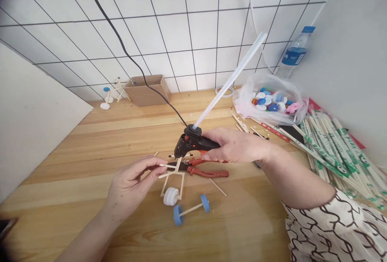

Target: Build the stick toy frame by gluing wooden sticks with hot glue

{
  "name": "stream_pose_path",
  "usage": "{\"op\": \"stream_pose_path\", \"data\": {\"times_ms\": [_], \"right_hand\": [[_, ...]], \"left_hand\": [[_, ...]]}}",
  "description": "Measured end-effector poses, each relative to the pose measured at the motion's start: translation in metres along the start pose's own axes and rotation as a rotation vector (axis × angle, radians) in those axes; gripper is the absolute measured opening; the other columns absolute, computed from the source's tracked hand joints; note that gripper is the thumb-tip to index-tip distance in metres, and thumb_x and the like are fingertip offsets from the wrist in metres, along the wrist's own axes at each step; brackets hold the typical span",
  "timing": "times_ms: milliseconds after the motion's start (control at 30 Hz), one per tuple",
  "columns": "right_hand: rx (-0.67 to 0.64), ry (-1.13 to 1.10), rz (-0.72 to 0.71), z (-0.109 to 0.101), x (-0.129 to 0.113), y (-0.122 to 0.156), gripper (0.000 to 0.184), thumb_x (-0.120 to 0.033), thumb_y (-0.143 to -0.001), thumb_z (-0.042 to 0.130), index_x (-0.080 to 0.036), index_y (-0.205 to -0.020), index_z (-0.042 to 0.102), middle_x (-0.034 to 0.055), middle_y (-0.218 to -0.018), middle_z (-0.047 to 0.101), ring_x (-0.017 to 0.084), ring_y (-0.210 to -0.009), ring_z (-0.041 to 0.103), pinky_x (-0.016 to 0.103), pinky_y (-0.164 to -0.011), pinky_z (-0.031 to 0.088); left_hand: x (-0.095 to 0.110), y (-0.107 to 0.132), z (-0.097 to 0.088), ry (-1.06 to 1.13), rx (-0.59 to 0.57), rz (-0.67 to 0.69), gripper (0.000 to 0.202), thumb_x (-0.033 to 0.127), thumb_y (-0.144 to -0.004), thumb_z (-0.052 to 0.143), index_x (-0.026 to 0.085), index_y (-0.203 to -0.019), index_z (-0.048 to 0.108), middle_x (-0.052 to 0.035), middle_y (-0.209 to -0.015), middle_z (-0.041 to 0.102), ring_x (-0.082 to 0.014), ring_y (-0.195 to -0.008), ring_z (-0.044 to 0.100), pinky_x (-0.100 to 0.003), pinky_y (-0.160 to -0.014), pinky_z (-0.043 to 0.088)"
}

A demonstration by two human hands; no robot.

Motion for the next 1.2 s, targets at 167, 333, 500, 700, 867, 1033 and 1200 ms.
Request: {"op": "stream_pose_path", "data": {"times_ms": [167,333,500,700,867,1033,1200], "right_hand": [[0.006,0.075,-0.016,0.003,0.002,-0.002,0.038,-0.030,-0.081,0.055,-0.019,-0.117,0.058,0.0026,-0.096,0.065,0.019,-0.088,0.057,0.026,-0.074,0.046],[-0.007,0.092,-0.018,0.006,0.008,-0.002,0.040,-0.029,-0.081,0.054,-0.019,-0.120,0.057,0.0024,-0.100,0.066,0.020,-0.090,0.058,0.027,-0.076,0.047],[-0.035,0.059,-0.012,0.008,0.006,-0.001,0.042,-0.023,-0.080,0.053,-0.019,-0.122,0.056,0.0024,-0.111,0.063,0.021,-0.099,0.056,0.028,-0.085,0.044],[-0.042,0.067,-0.019,0.010,0.001,-0.001,0.042,-0.023,-0.081,0.052,-0.019,-0.123,0.055,0.0024,-0.105,0.065,0.021,-0.097,0.056,0.028,-0.084,0.045],[-0.033,0.073,-0.003,0.010,0.000,-0.002,0.041,-0.022,-0.081,0.052,-0.017,-0.121,0.056,0.0034,-0.105,0.065,0.020,-0.094,0.057,0.028,-0.081,0.044],[-0.047,0.054,-0.024,0.012,-0.004,-0.002,0.040,-0.019,-0.081,0.051,-0.017,-0.121,0.055,0.0036,-0.107,0.064,0.020,-0.094,0.056,0.028,-0.081,0.042],[-0.033,0.058,-0.005,0.011,-0.003,-0.002,0.040,-0.019,-0.081,0.052,-0.017,-0.121,0.056,0.0036,-0.106,0.065,0.020,-0.093,0.056,0.028,-0.080,0.042]], "left_hand": [[0.003,0.000,-0.001,-0.020,0.004,0.029,0.010,0.011,-0.079,0.060,0.019,-0.081,0.066,0.0027,-0.073,0.069,-0.0087,-0.063,0.063,-0.017,-0.062,0.051],[0.007,0.000,-0.001,-0.060,0.009,0.067,0.010,0.012,-0.080,0.059,0.019,-0.083,0.066,0.0017,-0.075,0.069,-0.0097,-0.064,0.064,-0.018,-0.062,0.052],[0.011,0.001,-0.001,-0.110,0.000,0.109,0.009,0.012,-0.080,0.059,0.019,-0.081,0.065,0.0018,-0.074,0.069,-0.0094,-0.065,0.065,-0.017,-0.063,0.052],[0.013,0.000,0.000,-0.168,-0.005,0.126,0.009,0.014,-0.081,0.058,0.020,-0.081,0.065,0.0019,-0.074,0.070,-0.0097,-0.064,0.065,-0.017,-0.062,0.052],[0.016,0.001,0.000,-0.206,0.000,0.156,0.010,0.015,-0.082,0.057,0.020,-0.081,0.065,0.0015,-0.075,0.071,-0.0100,-0.065,0.066,-0.017,-0.063,0.052],[0.016,0.001,0.001,-0.217,-0.006,0.148,0.010,0.016,-0.082,0.056,0.021,-0.080,0.065,0.0013,-0.075,0.071,-0.0114,-0.065,0.066,-0.019,-0.063,0.053],[0.015,0.001,0.000,-0.215,-0.023,0.134,0.011,0.017,-0.083,0.055,0.021,-0.081,0.065,0.0004,-0.075,0.071,-0.0121,-0.066,0.066,-0.020,-0.062,0.053]]}}
Point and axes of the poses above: each hand's wrist, its own y-axis away from the middle knuckle, its own z-axis out of the palm, x = y × z, the point moved 9 cm from there along -y, towards the middle knuckle
